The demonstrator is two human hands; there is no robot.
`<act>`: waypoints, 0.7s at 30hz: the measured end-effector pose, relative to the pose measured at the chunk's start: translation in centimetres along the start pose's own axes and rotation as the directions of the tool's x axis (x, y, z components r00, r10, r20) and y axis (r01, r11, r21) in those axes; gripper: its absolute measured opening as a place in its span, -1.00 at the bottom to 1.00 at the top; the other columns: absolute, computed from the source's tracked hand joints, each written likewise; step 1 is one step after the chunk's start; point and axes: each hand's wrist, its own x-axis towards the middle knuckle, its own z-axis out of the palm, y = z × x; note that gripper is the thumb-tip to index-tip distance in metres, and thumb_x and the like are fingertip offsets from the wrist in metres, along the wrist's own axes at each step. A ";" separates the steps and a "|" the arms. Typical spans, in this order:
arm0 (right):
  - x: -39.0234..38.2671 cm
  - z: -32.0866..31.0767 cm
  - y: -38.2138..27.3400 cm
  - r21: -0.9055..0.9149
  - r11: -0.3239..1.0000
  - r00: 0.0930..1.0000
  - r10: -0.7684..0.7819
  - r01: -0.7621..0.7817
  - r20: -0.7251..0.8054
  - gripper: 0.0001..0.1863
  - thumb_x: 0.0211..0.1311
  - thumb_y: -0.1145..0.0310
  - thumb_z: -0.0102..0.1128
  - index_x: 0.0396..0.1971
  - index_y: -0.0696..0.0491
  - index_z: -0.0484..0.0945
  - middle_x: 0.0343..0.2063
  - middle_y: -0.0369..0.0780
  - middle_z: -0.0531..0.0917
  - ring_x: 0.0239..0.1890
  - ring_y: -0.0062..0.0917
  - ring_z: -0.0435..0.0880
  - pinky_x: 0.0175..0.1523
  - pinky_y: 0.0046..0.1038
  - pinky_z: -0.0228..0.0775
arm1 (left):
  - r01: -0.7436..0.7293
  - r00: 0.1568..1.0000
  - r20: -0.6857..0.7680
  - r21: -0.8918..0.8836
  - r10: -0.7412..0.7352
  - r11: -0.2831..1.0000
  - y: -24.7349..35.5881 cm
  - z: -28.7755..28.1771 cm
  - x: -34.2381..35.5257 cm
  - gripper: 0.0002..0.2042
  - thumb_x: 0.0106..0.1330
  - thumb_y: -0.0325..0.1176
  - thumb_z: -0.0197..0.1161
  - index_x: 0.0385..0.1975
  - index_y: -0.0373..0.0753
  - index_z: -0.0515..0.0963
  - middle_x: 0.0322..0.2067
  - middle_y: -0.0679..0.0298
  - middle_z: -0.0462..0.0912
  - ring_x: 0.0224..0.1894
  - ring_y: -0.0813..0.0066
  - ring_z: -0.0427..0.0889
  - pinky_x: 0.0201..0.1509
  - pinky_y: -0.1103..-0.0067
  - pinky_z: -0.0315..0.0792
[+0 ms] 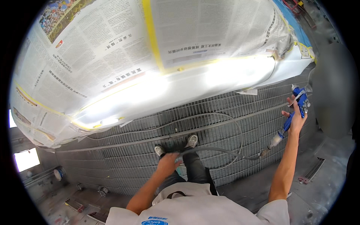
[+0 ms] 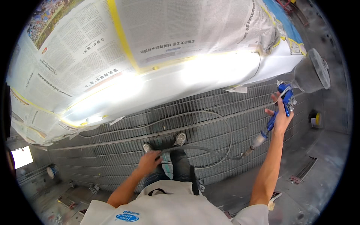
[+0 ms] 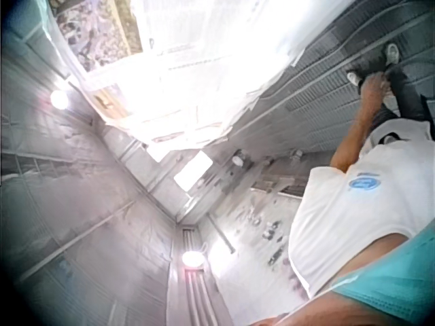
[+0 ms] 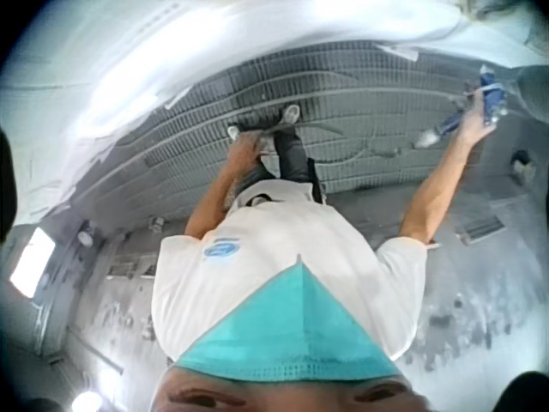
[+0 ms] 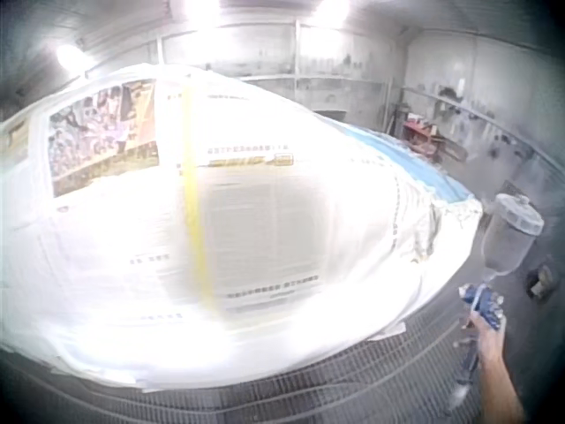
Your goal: The person wipes a section of a white car hood with a cloth, then uses a spray gun to apply a coat of white paint. The car is masked with newspaper and tape to protect surrounding areas. The person moves around the vehicle to ensure even coverage.
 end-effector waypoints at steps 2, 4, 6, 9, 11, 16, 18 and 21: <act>-2.3 -0.4 0.6 0.044 0.998 0.999 0.044 -0.045 0.031 -0.62 0.35 0.42 0.08 0.12 0.19 0.48 0.01 -0.12 0.62 0.00 -0.40 0.65 -0.49 -0.51 0.67 | -0.018 0.999 0.042 0.015 0.018 1.000 0.8 -4.9 2.7 -0.77 0.27 -0.23 0.28 -0.17 -0.18 0.62 -0.42 0.16 0.66 -0.29 0.04 0.66 -0.15 0.28 0.55; -4.9 -0.5 1.3 0.135 0.989 0.997 0.045 -0.053 0.061 -0.58 0.34 0.45 0.06 0.18 0.17 0.43 0.03 -0.12 0.62 0.01 -0.39 0.65 -0.47 -0.49 0.69 | -0.085 0.985 -0.150 0.042 0.090 0.996 2.5 -10.1 6.3 -0.78 0.27 -0.32 0.25 -0.10 -0.14 0.62 -0.47 0.22 0.66 -0.36 0.11 0.67 -0.27 0.33 0.56; -7.7 0.1 2.5 0.179 0.979 0.995 0.095 -0.098 0.022 -0.57 0.33 0.46 0.06 0.19 0.17 0.41 0.04 -0.12 0.61 0.02 -0.39 0.64 -0.47 -0.49 0.68 | -0.235 0.893 -0.315 0.283 0.322 0.930 4.4 -14.7 10.8 -0.72 0.25 -0.41 0.23 -0.03 -0.08 0.61 -0.55 0.26 0.65 -0.49 0.23 0.67 -0.43 0.40 0.54; -11.4 0.7 4.3 0.221 0.969 0.994 0.109 -0.108 0.010 -0.56 0.32 0.47 0.05 0.20 0.17 0.39 0.04 -0.13 0.60 0.04 -0.40 0.63 -0.46 -0.48 0.68 | -0.231 0.919 -0.151 0.543 0.365 0.808 7.3 -19.6 17.2 -0.64 0.24 -0.46 0.18 0.05 -0.06 0.58 -0.61 0.22 0.60 -0.62 0.34 0.59 -0.53 0.45 0.43; -13.2 0.5 5.0 0.227 0.967 0.993 0.113 -0.114 0.014 -0.55 0.31 0.47 0.05 0.20 0.17 0.39 0.05 -0.13 0.60 0.04 -0.42 0.62 -0.45 -0.48 0.68 | -0.274 0.917 -0.003 0.721 0.398 0.637 8.9 -20.9 20.9 -0.52 0.22 -0.50 0.13 0.18 -0.03 0.49 -0.67 0.23 0.55 -0.65 0.35 0.56 -0.57 0.45 0.40; -15.7 -0.7 5.7 0.257 0.953 0.987 0.153 -0.160 0.046 -0.54 0.29 0.47 0.05 0.21 0.17 0.37 0.05 -0.14 0.59 0.04 -0.43 0.61 -0.47 -0.48 0.68 | -0.360 0.910 0.214 0.833 0.355 0.420 10.0 -21.5 25.3 -0.41 0.16 -0.57 0.08 0.25 -0.01 0.43 -0.68 0.26 0.54 -0.65 0.38 0.56 -0.57 0.46 0.42; -15.9 -1.2 5.6 0.291 0.943 0.987 0.152 -0.162 0.059 -0.53 0.29 0.49 0.01 0.22 0.18 0.36 0.05 -0.12 0.58 0.03 -0.42 0.62 -0.49 -0.48 0.67 | -0.377 0.895 0.222 0.841 0.387 0.388 9.9 -21.4 25.4 -0.41 0.16 -0.58 0.08 0.25 -0.01 0.43 -0.68 0.26 0.54 -0.64 0.39 0.57 -0.58 0.46 0.43; -16.0 -1.6 5.5 0.321 0.934 0.987 0.142 -0.157 0.070 -0.54 0.30 0.51 -0.02 0.22 0.18 0.36 0.06 -0.10 0.57 0.01 -0.43 0.62 -0.50 -0.48 0.67 | -0.360 0.899 0.203 0.848 0.388 0.389 9.5 -21.8 25.1 -0.43 0.15 -0.58 0.09 0.24 -0.05 0.44 -0.68 0.25 0.54 -0.63 0.38 0.58 -0.59 0.46 0.43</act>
